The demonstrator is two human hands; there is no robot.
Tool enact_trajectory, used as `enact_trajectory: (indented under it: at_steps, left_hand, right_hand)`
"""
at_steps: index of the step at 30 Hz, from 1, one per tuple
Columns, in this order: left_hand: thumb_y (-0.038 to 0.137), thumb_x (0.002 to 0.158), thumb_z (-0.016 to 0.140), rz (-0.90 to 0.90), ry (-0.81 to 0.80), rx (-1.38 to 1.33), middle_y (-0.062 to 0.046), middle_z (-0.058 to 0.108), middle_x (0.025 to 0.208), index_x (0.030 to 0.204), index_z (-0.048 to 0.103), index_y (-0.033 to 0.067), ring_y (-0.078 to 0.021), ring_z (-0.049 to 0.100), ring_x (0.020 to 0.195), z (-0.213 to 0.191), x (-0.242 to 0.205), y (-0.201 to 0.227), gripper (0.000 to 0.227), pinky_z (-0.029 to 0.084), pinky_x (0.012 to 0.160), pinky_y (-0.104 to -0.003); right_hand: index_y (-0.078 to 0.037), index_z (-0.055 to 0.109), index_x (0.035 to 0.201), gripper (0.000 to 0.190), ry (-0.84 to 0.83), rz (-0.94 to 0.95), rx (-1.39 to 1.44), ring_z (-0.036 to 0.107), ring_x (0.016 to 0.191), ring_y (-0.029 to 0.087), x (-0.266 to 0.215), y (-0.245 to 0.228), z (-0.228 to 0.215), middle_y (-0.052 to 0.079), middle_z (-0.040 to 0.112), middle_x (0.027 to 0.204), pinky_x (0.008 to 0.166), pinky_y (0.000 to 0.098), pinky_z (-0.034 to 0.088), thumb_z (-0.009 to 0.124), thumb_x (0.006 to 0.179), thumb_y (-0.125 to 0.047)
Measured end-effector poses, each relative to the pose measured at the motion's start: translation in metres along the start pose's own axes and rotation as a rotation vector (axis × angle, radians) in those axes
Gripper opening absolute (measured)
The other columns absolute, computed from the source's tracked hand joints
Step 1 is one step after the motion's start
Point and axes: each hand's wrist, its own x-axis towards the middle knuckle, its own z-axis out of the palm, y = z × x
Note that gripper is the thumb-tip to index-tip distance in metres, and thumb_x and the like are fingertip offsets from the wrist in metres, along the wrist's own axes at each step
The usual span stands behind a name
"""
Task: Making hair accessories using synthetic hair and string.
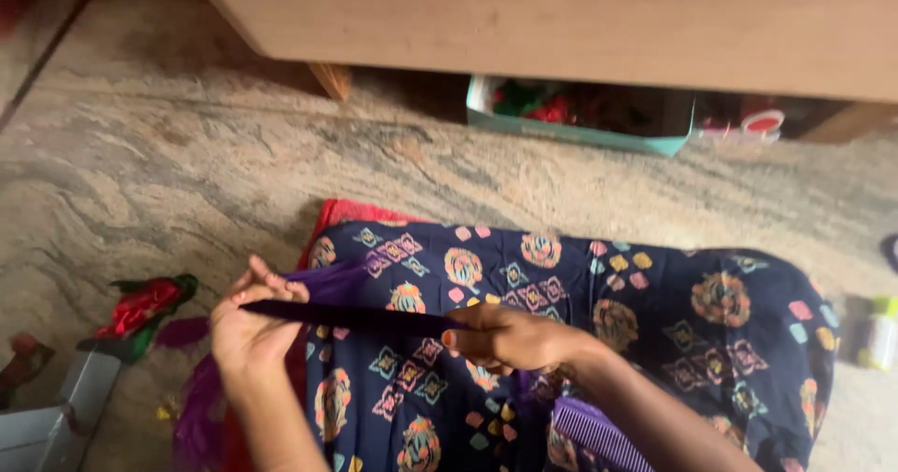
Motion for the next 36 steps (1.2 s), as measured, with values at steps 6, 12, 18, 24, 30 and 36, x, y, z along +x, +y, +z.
enact_trajectory:
  at_steps: [6, 12, 18, 24, 30, 36]
  left_hand:
    - [0.024, 0.103, 0.050, 0.063, 0.531, 0.115, -0.001, 0.070, 0.087, 0.115, 0.066, 0.0088, -0.0232, 0.066, 0.092, -0.251, 0.066, 0.079, 0.025, 0.050, 0.100, -0.049]
    - [0.024, 0.096, 0.063, 0.436, 0.873, 1.992, -0.028, 0.071, 0.114, 0.120, 0.070, -0.0006, -0.0465, 0.067, 0.103, -0.128, 0.013, 0.056, 0.034, 0.050, 0.094, -0.057]
    - [0.039, 0.098, 0.049, 0.681, -0.140, 1.956, -0.019, 0.075, 0.094, 0.126, 0.067, 0.0067, -0.0331, 0.073, 0.087, 0.075, -0.063, -0.104, 0.046, 0.055, 0.076, -0.043]
    - [0.062, 0.106, 0.032, -0.346, -0.565, 1.808, -0.016, 0.058, 0.061, 0.098, 0.081, -0.0019, -0.0133, 0.053, 0.049, 0.020, -0.029, -0.133, 0.080, 0.043, 0.051, -0.028]
    - [0.068, 0.103, 0.035, -0.794, -0.554, 0.026, 0.001, 0.058, 0.067, 0.121, 0.061, -0.0081, -0.0059, 0.024, 0.047, 0.055, -0.032, -0.129, 0.082, 0.024, 0.044, -0.022]
    - [0.070, 0.089, 0.036, -0.852, 0.048, 0.736, -0.009, 0.082, 0.091, 0.123, 0.064, -0.0073, -0.0069, 0.021, 0.035, -0.021, -0.024, -0.178, 0.089, 0.015, 0.035, -0.022]
  right_hand:
    - [-0.008, 0.049, 0.093, 0.032, -0.007, 0.034, 0.280, 0.029, 0.049, 0.006, 0.013, -0.004, -0.017, -0.009, 0.033, 0.061, 0.040, 0.0268, 0.025, 0.049, 0.107, -0.037]
    - [-0.005, 0.056, 0.102, 0.025, 0.096, 0.091, 0.452, 0.031, 0.049, 0.006, 0.015, 0.027, -0.034, -0.008, 0.035, 0.061, 0.040, 0.0249, 0.024, 0.054, 0.106, -0.030]
    - [-0.003, 0.058, 0.124, 0.032, 0.050, 0.062, 0.434, 0.029, 0.048, 0.004, 0.010, 0.028, -0.043, -0.010, 0.032, 0.060, 0.040, 0.0232, 0.023, 0.055, 0.105, -0.029]
    - [-0.002, 0.059, 0.128, 0.034, 0.227, 0.063, 0.362, 0.033, 0.053, 0.007, -0.015, 0.032, -0.055, -0.007, 0.038, 0.064, 0.045, 0.0250, 0.028, 0.057, 0.105, -0.026]
    - [-0.002, 0.064, 0.121, 0.036, 0.270, -0.042, -0.497, 0.063, 0.070, 0.030, 0.011, 0.051, 0.009, 0.017, 0.066, 0.078, 0.068, 0.0444, 0.051, 0.047, 0.108, -0.031]
    - [0.002, 0.060, 0.112, 0.026, -0.024, -0.046, -0.875, 0.069, 0.094, 0.044, 0.003, 0.010, 0.024, 0.026, 0.070, 0.097, 0.077, 0.0537, 0.053, 0.061, 0.090, -0.012]
